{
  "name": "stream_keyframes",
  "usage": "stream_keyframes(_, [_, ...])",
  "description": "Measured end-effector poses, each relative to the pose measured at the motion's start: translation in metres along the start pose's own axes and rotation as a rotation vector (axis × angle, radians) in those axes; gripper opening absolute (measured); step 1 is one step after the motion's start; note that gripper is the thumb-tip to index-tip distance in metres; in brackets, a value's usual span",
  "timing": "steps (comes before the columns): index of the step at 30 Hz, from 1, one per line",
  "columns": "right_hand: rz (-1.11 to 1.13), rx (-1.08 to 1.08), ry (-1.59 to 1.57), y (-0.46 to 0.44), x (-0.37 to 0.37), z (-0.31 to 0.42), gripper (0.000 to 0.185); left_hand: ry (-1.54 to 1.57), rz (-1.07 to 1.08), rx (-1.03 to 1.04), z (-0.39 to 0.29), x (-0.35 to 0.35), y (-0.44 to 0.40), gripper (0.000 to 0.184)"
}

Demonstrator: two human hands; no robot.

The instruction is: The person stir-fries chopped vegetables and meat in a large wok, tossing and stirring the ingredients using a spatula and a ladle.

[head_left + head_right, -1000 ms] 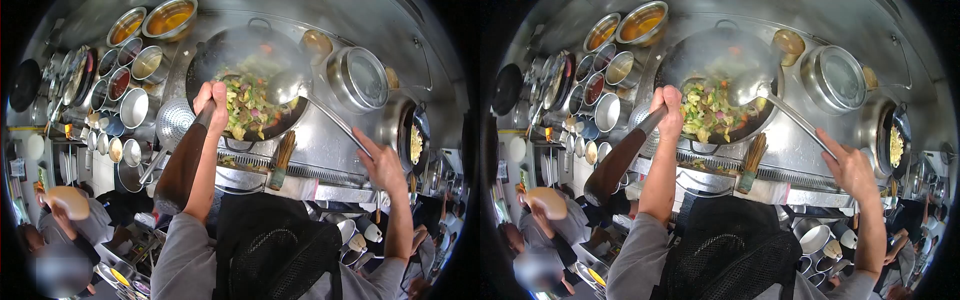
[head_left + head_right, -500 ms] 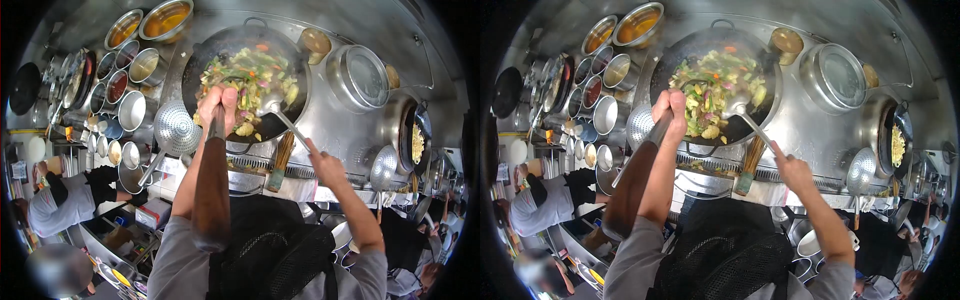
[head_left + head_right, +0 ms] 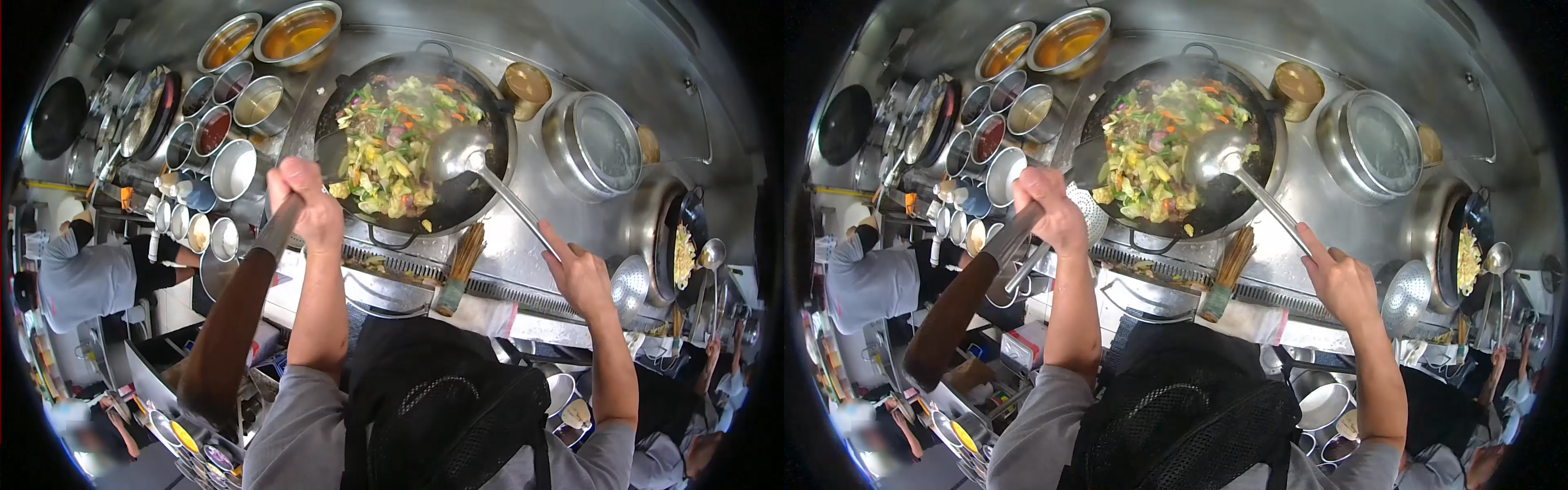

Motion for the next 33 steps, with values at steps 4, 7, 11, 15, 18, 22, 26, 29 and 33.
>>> stream_keyframes(4, [-0.152,-0.126,-0.099,-0.031,0.005,0.014,0.063,-0.154,-0.112,-0.016,0.018,-0.030,0.006,0.042])
stream_keyframes(7, [-0.069,-0.160,-0.146,-0.088,0.027,0.044,0.061,-0.190,-0.139,-0.079,0.038,-0.036,0.021,0.042])
stream_keyframes(11, [-0.001,-0.235,-0.135,-0.163,0.071,0.071,0.063,-0.366,-0.121,-0.084,0.055,-0.019,0.035,0.042])
stream_keyframes(15, [0.103,-0.215,-0.003,-0.161,0.072,0.038,0.054,-0.328,-0.112,-0.155,0.066,-0.019,0.040,0.045])
stream_keyframes(18, [0.120,-0.172,0.047,-0.130,0.047,0.007,0.055,-0.314,-0.130,-0.158,0.075,-0.028,0.044,0.045])
stream_keyframes(22, [0.051,-0.177,-0.040,-0.095,0.022,-0.004,0.050,-0.212,0.184,-0.139,0.070,-0.020,0.051,0.033])
stream_keyframes(26, [-0.108,-0.138,-0.235,-0.089,0.020,-0.014,0.046,0.015,0.586,-0.159,0.065,-0.018,0.041,0.024])
stream_keyframes(29, [-0.072,0.039,-0.227,-0.109,0.024,-0.016,0.045,-0.011,0.673,-0.107,0.050,-0.023,0.024,0.028])
stream_keyframes(33, [-0.045,0.155,-0.132,-0.148,0.039,-0.016,0.044,-0.198,0.295,-0.059,0.052,-0.034,0.012,0.041])
Point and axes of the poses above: each hand's wrist, its own y-axis away from the middle knuckle, its own x-axis out of the palm, z = x × y, the point moved 6 cm from there along -y, towards the middle knuckle, and after that the axes turned 7 degrees about -y, right-handed, at the moved point
